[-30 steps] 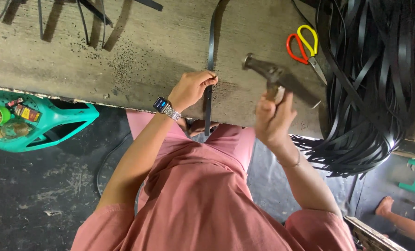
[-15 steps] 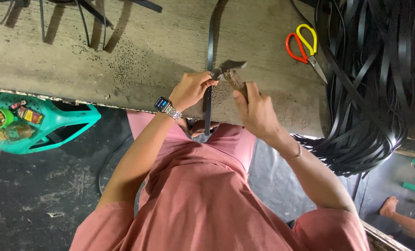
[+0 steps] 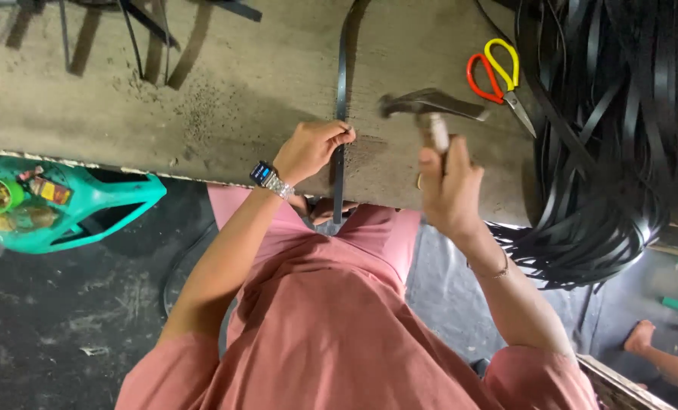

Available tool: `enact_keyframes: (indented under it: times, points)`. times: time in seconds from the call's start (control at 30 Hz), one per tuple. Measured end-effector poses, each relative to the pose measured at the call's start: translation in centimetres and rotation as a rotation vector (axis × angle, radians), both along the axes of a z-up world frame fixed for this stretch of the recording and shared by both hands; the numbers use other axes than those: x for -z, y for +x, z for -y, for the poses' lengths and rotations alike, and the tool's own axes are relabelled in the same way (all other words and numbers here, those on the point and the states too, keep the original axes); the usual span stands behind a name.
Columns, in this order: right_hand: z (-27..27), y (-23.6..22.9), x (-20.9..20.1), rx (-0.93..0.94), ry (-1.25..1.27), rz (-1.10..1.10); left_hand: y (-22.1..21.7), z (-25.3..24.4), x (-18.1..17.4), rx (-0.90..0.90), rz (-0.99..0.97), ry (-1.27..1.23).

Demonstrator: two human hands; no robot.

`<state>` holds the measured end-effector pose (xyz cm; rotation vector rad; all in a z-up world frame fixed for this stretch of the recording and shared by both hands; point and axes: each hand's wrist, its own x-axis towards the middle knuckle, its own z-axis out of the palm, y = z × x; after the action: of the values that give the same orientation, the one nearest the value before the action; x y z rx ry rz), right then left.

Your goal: A person uses a hammer to flatten or secure a long black leather strip on a workbench.

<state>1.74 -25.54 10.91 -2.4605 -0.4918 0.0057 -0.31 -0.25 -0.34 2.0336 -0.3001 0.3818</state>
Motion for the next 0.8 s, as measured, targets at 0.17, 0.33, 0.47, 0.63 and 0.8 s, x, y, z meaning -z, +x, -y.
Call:
enact_keyframes:
  times: [0.17, 0.33, 0.47, 0.63, 0.8]
  points:
    - [1.5, 5.0, 3.9, 0.154, -0.248, 0.228, 0.1, -0.8, -1.1, 0.062, -0.064, -0.143]
    - [0.7, 6.6, 8.2, 0.208, -0.657, 0.443, 0.3, -0.6, -0.6, 0.08, -0.018, -0.237]
    - [-3.7, 4.6, 8.4, -0.123, -0.317, 0.553, 0.6, -0.2, -0.5, -0.001, 0.083, -0.128]
    - [-7.0, 4.1, 11.6, -0.355, -0.042, 0.411, 0.6, 0.0, -0.8, -0.018, 0.142, -0.043]
    - [-7.5, 4.0, 9.6, -0.32, -0.119, 0.222, 2.0, -0.1, 0.5, -0.259, -0.048, -0.256]
